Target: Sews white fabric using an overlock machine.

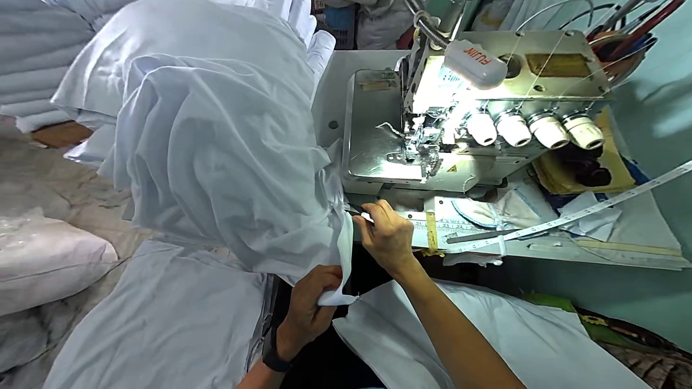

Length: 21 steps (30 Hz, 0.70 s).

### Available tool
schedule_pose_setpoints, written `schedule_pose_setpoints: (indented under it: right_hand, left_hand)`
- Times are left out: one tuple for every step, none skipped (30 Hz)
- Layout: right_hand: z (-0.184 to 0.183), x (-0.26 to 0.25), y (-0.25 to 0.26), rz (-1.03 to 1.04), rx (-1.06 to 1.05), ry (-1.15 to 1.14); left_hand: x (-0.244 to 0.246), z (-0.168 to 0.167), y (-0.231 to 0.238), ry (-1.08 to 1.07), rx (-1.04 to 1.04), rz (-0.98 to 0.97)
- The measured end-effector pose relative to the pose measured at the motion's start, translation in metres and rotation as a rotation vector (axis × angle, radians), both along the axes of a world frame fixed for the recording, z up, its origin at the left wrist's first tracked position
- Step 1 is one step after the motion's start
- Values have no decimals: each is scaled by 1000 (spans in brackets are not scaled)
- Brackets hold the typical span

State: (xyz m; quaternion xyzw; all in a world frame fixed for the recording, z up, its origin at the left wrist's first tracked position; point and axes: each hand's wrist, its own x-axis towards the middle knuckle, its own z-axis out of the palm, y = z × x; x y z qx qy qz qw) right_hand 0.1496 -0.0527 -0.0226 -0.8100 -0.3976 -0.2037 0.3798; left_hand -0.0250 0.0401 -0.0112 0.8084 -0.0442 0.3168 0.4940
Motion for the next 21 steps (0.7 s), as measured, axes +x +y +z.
schedule_pose_setpoints:
  right_hand:
    - [1,-2,1,22,22,15]
    - [1,-3,2,48,50,34]
    - [2,-4,1,77,81,54]
    - [3,-5,0,107,107,78]
    - [5,-5,-3,142,131,118]
    - [8,-5,-7,171,148,167]
    - [13,-4,-13,195,151,231]
    - [20,-3,-21,218,148,320]
    - [27,1,-29,253,148,434]
    - [32,6,-36,313,178,559]
    - [36,11,-41,395,235,669]
    - [38,16,-43,478,287,731]
    - [39,18,-40,543,311,723]
    - [39,19,-34,565,289,636]
    - [38,19,-23,546,225,499]
    - [36,18,-9,505,179,353]
    - [32,15,9,454,159,244]
    - [27,8,27,418,157,204]
    - [23,-4,42,428,151,235]
    - [25,-18,52,522,116,315]
    - [35,-33,56,691,45,391]
  left_hand:
    - [0,0,0,9,3,-23]
    - [-1,1,1,21,1,-55]
    - [-2,1,2,38,-6,-94]
    - [-3,2,3,55,-21,-137]
    - [-5,4,6,71,-48,-174]
    - [-7,7,10,84,-90,-195]
    - [-11,13,14,91,-136,-195]
    - [-14,22,20,89,-173,-169]
    - [-18,33,28,77,-195,-129]
    - [-21,45,35,58,-212,-84]
    - [-25,57,43,32,-232,-55]
    - [-27,69,50,8,-247,-40]
    - [-29,80,55,-12,-254,-25]
    - [-31,91,58,-32,-253,-1]
    - [-33,102,61,-58,-244,28]
    - [-38,114,61,-93,-234,66]
    - [-50,126,61,-134,-231,123]
    - [-70,139,60,-178,-249,202]
    - [-102,152,61,-220,-279,289]
    - [-148,166,68,-194,-288,347]
    - [-213,182,83,13,-168,333]
